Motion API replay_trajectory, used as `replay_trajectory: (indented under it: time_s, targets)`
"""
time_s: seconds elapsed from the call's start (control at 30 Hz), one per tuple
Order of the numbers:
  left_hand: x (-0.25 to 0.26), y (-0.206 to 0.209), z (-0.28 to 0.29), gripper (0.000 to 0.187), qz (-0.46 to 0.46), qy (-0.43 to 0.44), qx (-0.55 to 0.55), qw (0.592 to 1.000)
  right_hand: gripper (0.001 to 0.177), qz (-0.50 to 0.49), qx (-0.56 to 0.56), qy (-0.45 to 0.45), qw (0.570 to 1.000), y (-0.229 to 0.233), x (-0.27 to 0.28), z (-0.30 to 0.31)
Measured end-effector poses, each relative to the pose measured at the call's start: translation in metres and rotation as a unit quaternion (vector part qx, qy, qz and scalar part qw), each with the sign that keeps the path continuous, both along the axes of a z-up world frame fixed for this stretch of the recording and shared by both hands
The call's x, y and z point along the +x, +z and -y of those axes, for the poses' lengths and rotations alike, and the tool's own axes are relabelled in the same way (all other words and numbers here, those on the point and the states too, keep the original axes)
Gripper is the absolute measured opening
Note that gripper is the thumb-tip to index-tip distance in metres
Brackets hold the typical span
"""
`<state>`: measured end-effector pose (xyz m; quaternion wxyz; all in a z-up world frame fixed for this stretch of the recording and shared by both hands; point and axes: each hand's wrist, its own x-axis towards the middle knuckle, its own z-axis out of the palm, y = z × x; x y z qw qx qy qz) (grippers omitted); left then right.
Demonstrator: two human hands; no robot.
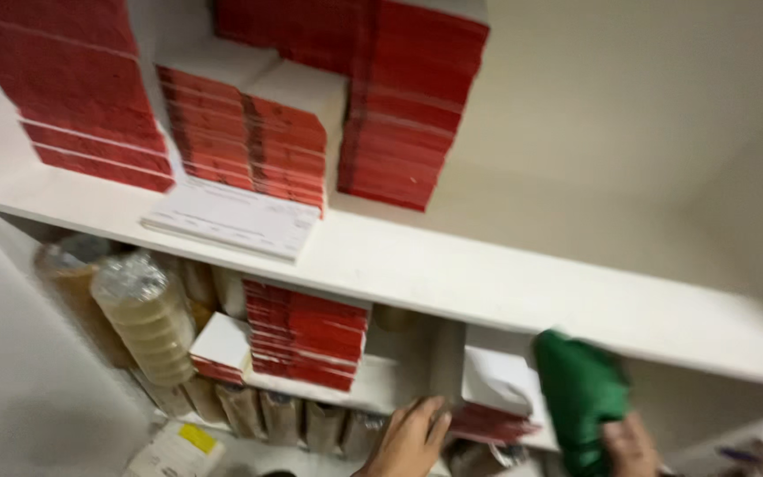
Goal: The person uses a green cloth to wipe down a white shelf and multiple stacks of red booklets in a storage area.
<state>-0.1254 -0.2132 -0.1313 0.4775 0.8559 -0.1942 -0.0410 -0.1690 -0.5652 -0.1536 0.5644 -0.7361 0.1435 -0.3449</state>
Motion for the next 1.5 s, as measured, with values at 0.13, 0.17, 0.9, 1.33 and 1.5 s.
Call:
replay_trajectory:
  time_s: [0.13,0.17,0.9,1.33,1.5]
  targets:
    - [0.009,-0.012,0.052,0.047,-0.115,0.107,-0.015,0.987,0.054,-0.085,-0.126,0.062,0.986,-0.064,-0.057,-0.005]
    - [0.014,-0.013,0.059,0.047,-0.115,0.101,-0.014,0.988,0.054,-0.086,-0.125,0.056,0.987,-0.059,-0.067,-0.019]
    - [-0.024,0.179,0.016,0.016,-0.1,-0.072,-0.098,0.988,0.064,-0.116,-0.061,0.26,0.957,-0.038,-0.06,-0.122]
    - [0.083,0.216,-0.02,0.01,-0.189,-0.176,-0.267,0.928,0.078,-0.108,-0.171,-0.018,0.979,0.123,-0.038,-0.088]
    - [0.125,0.183,-0.005,0.009,-0.184,-0.021,-0.268,0.946,0.074,-0.159,-0.133,0.045,0.977,0.132,-0.018,-0.098]
